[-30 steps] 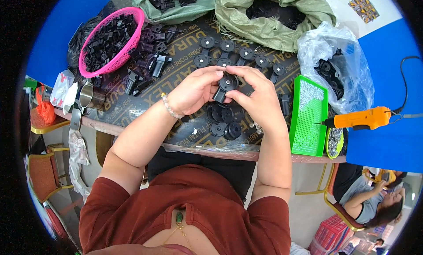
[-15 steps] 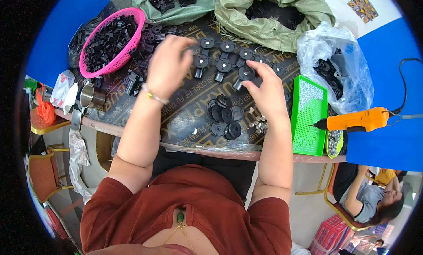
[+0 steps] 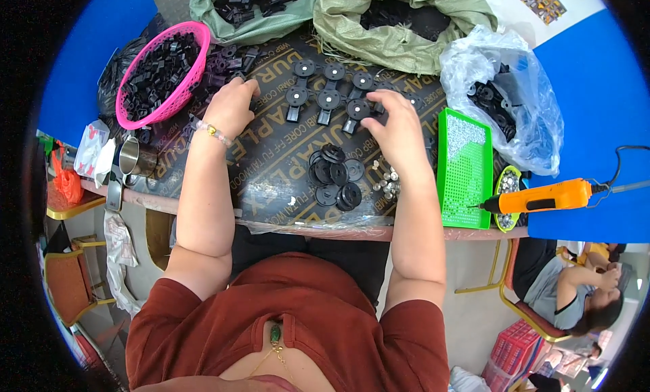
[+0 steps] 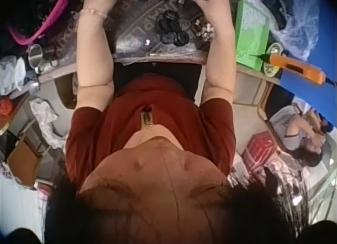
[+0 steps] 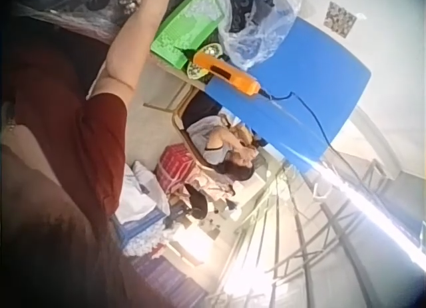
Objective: The person assembles small black plastic housings by hand, inserting metal pins and springs into them.
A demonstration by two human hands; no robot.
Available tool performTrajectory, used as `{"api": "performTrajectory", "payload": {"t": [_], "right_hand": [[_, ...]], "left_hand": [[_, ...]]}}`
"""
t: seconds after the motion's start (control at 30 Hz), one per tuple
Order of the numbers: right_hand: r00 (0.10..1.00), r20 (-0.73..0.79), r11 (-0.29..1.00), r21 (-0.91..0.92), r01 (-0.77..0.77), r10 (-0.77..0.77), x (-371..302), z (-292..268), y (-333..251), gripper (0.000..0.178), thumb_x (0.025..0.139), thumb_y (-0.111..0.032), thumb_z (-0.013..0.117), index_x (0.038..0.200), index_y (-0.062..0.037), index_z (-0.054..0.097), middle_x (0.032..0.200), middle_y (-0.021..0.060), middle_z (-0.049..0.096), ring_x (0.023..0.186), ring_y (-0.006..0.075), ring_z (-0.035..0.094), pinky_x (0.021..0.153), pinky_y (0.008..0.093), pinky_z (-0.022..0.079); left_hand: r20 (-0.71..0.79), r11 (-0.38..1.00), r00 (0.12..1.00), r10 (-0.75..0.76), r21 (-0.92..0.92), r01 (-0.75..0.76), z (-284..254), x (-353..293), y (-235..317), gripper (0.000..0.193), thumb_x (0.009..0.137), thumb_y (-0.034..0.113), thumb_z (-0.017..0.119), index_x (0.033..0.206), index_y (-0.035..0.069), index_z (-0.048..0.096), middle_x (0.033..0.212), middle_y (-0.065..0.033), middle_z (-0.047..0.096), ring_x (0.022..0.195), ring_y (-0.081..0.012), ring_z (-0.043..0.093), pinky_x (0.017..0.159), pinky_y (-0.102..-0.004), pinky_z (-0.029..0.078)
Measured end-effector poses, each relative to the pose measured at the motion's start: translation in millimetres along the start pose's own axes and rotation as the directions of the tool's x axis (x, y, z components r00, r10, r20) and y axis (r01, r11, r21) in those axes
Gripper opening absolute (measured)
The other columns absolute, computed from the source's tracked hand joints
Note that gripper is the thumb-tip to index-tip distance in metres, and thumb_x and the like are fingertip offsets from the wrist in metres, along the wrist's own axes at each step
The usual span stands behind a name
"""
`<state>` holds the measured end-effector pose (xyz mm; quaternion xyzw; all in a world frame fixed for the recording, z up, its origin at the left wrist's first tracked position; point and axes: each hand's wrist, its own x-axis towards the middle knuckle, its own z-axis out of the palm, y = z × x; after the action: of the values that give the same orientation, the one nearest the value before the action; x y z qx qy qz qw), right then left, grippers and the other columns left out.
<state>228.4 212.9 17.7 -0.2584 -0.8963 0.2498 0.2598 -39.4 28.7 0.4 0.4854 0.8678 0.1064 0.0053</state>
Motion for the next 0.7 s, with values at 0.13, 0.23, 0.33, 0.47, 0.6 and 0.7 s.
{"api": "performTrajectory", "payload": {"t": [0.13,0.23,0.33,0.47,0.6,0.7], "right_hand": [[0.981,0.182,0.984,-0.172,-0.036,0.067,-21,-43,-25,0.013,0.079,-0.005,0.077,0.09,-0.0021,0.071,0.095,0.0138,0.07,0.099,0.0351,0.064,0.091,0.0439,0.051],[0.984,0.177,0.947,-0.32,0.041,0.017,-49,-51,-15,0.008,0.078,-0.005,0.076,0.085,-0.0035,0.074,0.093,0.013,0.069,0.093,0.0337,0.063,0.086,0.0437,0.051],[0.985,0.167,0.929,-0.368,0.03,0.034,-72,-50,3,0.006,0.08,-0.005,0.075,0.086,-0.0043,0.075,0.091,0.0122,0.068,0.093,0.0329,0.062,0.085,0.0425,0.052],[0.992,0.124,0.933,-0.355,0.052,-0.008,-84,-40,13,0.006,0.081,-0.008,0.075,0.085,-0.0037,0.075,0.089,0.0118,0.068,0.093,0.0319,0.062,0.086,0.0419,0.052],[0.987,0.156,0.912,-0.398,0.103,-0.043,-80,-31,17,0.003,0.081,-0.007,0.074,0.083,-0.0036,0.075,0.089,0.0116,0.068,0.092,0.0311,0.063,0.086,0.0418,0.053],[0.983,0.179,0.885,-0.452,0.114,-0.035,-74,-30,19,0.003,0.081,-0.006,0.072,0.081,-0.0033,0.072,0.088,0.0117,0.067,0.091,0.0316,0.063,0.084,0.0421,0.052]], "left_hand": [[-0.05,0.985,0.999,0.004,-0.17,-0.012,-3,1,0,0.033,0.078,0.003,0.078,0.109,0.004,0.066,0.108,-0.0192,0.068,0.106,-0.038,0.065,0.093,-0.0463,0.053],[-0.233,0.909,0.972,-0.009,-0.408,-0.089,-15,-1,16,0.031,0.086,0.007,0.074,0.115,0.002,0.067,0.101,-0.0203,0.07,0.093,-0.0352,0.067,0.086,-0.0412,0.053],[-0.179,0.575,0.983,-0.032,-0.808,-0.128,-19,-1,36,0.032,0.093,0.008,0.07,0.124,0.002,0.067,0.094,-0.0029,0.069,0.085,-0.01,0.06,0.076,-0.0293,0.049],[-0.03,-0.116,0.998,0.049,-0.993,-0.024,-13,-10,69,0.036,0.102,0.007,0.062,0.137,0.004,0.06,0.117,-0.0035,0.065,0.101,-0.0119,0.062,0.095,-0.0283,0.056],[0.103,-0.342,0.982,0.161,-0.927,0.154,2,-20,92,0.037,0.101,0.007,0.064,0.136,-0.001,0.058,0.12,-0.0091,0.066,0.108,-0.0159,0.065,0.096,-0.03,0.056],[0.203,-0.414,0.939,0.279,-0.857,0.308,7,-23,97,0.04,0.101,0.009,0.065,0.137,-0.003,0.056,0.122,-0.013,0.067,0.111,-0.0232,0.07,0.095,-0.0318,0.059]]}}
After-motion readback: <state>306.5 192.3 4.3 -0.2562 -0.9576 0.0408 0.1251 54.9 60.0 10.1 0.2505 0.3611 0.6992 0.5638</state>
